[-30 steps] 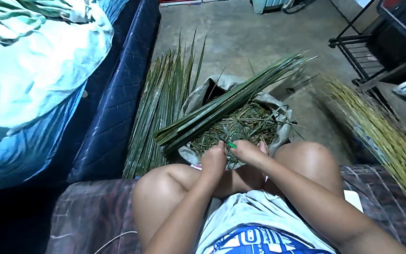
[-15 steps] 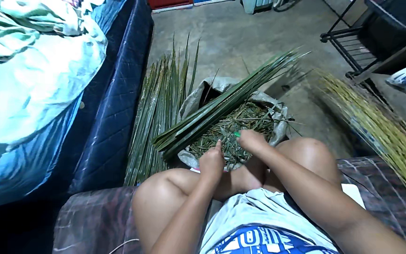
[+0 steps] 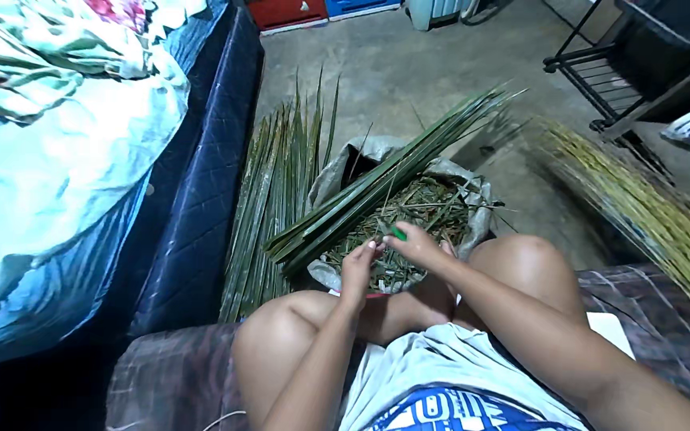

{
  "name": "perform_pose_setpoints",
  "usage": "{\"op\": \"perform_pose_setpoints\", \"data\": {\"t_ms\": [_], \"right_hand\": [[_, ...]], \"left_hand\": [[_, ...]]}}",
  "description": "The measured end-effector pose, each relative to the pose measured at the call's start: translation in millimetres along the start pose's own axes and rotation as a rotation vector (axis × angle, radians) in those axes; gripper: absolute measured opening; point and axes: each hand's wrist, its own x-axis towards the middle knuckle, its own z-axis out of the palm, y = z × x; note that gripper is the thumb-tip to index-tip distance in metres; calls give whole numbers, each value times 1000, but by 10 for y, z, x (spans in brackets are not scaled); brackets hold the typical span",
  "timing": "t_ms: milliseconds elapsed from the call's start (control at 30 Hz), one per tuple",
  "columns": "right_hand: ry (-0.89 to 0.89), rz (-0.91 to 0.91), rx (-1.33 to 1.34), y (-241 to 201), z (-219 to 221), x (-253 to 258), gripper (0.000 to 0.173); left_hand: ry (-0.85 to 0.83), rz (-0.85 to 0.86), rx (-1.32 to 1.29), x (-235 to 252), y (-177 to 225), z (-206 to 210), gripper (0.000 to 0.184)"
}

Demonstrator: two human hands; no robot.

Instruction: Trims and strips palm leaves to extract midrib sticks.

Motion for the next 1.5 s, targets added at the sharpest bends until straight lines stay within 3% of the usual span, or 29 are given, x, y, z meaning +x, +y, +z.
{"op": "perform_pose_setpoints", "data": {"t_ms": [133, 300, 467, 533, 667, 767, 833, 933, 1067, 1133, 1233, 1300, 1367, 1500], "right_hand": [[-80, -108, 247, -36, 361, -79, 35], [-26, -109, 438, -63, 443, -78, 22], [-123, -81, 646, -45, 339, -100, 13], [-154, -55, 739, -18, 263, -92, 14], [-70, 50, 899, -54, 105, -70, 15], [25, 108, 921, -62, 46, -16, 16], [60, 150, 874, -47, 11, 23, 16], [80, 231, 820, -8, -40, 71, 17], [163, 194, 763, 11, -8, 73, 35], [159, 91, 431, 5, 5, 38, 37], [5, 34, -103, -84, 59, -96, 33], [-72, 29, -309, -173, 122, -185, 33], [-49, 56, -391, -212, 110, -156, 35], [160, 195, -381, -19, -138, 194, 36]], "left_hand": [[-69, -181, -419, 24, 18, -29, 41], [-127, -174, -594, 14, 36, -68, 36], [-133, -108, -777, 74, 96, -158, 35], [-86, -90, -790, 78, 139, -202, 40], [-96, -152, -648, 46, 241, -246, 69], [-341, -117, -500, 38, 177, -337, 53], [-464, -126, -445, 46, 151, -385, 34], [-432, -190, -298, -3, 207, -379, 16], [-336, -205, -269, 3, 196, -330, 21], [-287, -202, -292, 10, 203, -321, 23], [-245, -197, -312, 18, 204, -325, 23], [-229, -190, -306, 12, 202, -318, 22], [-229, -196, -300, -7, 213, -304, 22], [-236, -205, -296, -39, 219, -286, 21]]}}
